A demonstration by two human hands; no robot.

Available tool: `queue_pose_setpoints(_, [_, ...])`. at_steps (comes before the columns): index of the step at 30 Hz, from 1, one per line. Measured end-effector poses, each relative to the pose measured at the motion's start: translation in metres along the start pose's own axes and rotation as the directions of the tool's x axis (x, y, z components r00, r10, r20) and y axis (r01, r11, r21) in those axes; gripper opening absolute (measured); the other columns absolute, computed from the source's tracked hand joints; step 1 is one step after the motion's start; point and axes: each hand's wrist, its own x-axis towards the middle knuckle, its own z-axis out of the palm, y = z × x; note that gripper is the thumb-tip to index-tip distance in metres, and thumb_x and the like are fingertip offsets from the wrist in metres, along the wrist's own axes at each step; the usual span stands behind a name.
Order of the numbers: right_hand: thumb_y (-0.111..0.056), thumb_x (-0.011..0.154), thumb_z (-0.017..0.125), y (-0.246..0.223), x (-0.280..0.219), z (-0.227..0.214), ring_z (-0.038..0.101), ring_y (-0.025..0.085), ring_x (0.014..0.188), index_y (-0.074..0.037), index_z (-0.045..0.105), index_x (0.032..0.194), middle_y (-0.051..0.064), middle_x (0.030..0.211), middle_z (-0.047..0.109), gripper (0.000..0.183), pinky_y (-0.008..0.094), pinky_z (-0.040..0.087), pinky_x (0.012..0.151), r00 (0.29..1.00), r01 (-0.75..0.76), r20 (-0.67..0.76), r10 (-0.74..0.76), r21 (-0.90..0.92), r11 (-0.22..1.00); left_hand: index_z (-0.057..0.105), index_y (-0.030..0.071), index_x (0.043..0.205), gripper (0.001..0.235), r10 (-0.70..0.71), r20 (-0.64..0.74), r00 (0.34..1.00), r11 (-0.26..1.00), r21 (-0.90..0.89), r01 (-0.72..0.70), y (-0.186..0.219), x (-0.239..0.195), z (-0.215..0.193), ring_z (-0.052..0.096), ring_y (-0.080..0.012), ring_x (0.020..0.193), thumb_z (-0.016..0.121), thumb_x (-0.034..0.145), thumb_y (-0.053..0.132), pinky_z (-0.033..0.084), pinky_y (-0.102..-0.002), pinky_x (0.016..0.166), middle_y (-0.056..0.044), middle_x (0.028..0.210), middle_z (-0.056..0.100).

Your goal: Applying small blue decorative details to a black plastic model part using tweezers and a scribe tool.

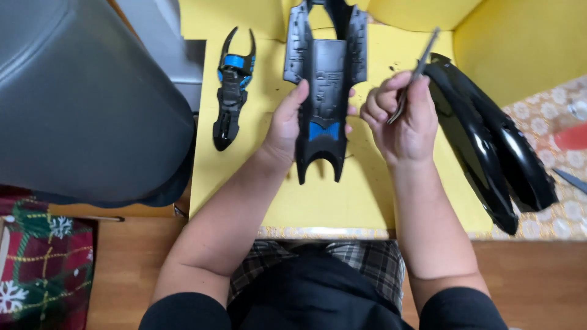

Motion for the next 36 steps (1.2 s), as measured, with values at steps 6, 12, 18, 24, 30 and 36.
queue_pose_setpoints(6, [-0.035, 0.101, 0.066, 0.014, -0.024, -0.013, 0.063, 0.03, 0.064, -0.001, 0.054, 0.109, 0.015, 0.069, 0.051, 0.037, 0.039, 0.057, 0.059, 0.996, -0.022, -0.094, 0.014, -0.089, 0.996, 0.067, 0.004, 0.125, 0.046, 0.063, 0.053, 0.997, 0.998, -0.026, -0.062, -0.005, 0.001, -0.004, 0.074, -0.036, 0.098, 0.061, 0.104, 0.045, 0.065, -0.054, 0.084, -0.023, 0.112, 0.074])
queue_pose_setpoints(12, [-0.024, 0.099, 0.069, 0.019, -0.024, -0.005, 0.07, 0.032, 0.063, 0.002, 0.056, 0.105, 0.025, 0.08, 0.062, 0.029, 0.04, 0.064, 0.063, 0.989, 0.011, -0.144, -0.022, -0.074, 0.997, 0.064, 0.005, 0.129, 0.047, 0.028, 0.002, 1.0, 0.999, 0.023, -0.028, -0.01, 0.001, -0.004, 0.071, -0.0351, 0.101, 0.065, 0.103, 0.044, 0.061, -0.056, 0.089, -0.02, 0.115, 0.071])
queue_pose_setpoints(18, [-0.017, 0.103, 0.065, 0.011, -0.021, 0.015, 0.074, 0.032, 0.081, 0.002, 0.053, 0.109, 0.029, 0.095, 0.063, 0.024, 0.04, 0.068, 0.076, 0.976, 0.125, -0.142, -0.166, -0.26, 0.958, 0.063, 0.001, 0.129, 0.05, -0.044, 0.085, 0.995, 0.999, 0.011, 0.043, 0.0, -0.002, -0.009, 0.068, -0.0355, 0.102, 0.064, 0.103, 0.044, 0.058, -0.051, 0.09, -0.019, 0.115, 0.068])
queue_pose_setpoints(24, [-0.017, 0.107, 0.065, 0.001, -0.023, 0.013, 0.067, 0.028, 0.076, -0.005, 0.055, 0.11, 0.022, 0.103, 0.063, 0.016, 0.039, 0.066, 0.065, 0.986, 0.155, 0.008, -0.168, -0.433, 0.888, 0.062, -0.002, 0.129, 0.053, -0.097, 0.189, 0.977, 0.995, -0.009, 0.101, 0.008, -0.002, -0.009, 0.064, -0.036, 0.102, 0.062, 0.104, 0.044, 0.056, -0.046, 0.09, -0.018, 0.116, 0.065])
queue_pose_setpoints(30, [-0.017, 0.108, 0.063, 0.005, -0.024, 0.017, 0.064, 0.027, 0.068, -0.003, 0.053, 0.108, 0.023, 0.1, 0.063, 0.016, 0.032, 0.06, 0.057, 0.975, 0.191, -0.002, -0.221, -0.493, 0.849, 0.063, -0.006, 0.127, 0.051, -0.068, 0.181, 0.981, 0.997, -0.013, 0.072, 0.002, -0.002, -0.008, 0.066, -0.0391, 0.101, 0.06, 0.105, 0.04, 0.059, -0.049, 0.088, -0.021, 0.117, 0.067])
queue_pose_setpoints(36, [-0.015, 0.108, 0.062, 0.006, -0.024, 0.019, 0.059, 0.026, 0.064, -0.002, 0.054, 0.107, 0.024, 0.101, 0.063, 0.015, 0.032, 0.057, 0.057, 0.974, 0.186, -0.021, -0.227, -0.502, 0.845, 0.065, -0.005, 0.126, 0.049, -0.054, 0.138, 0.989, 0.998, -0.021, 0.057, -0.002, -0.003, -0.011, 0.067, -0.0396, 0.101, 0.062, 0.104, 0.039, 0.059, -0.053, 0.087, -0.022, 0.117, 0.069])
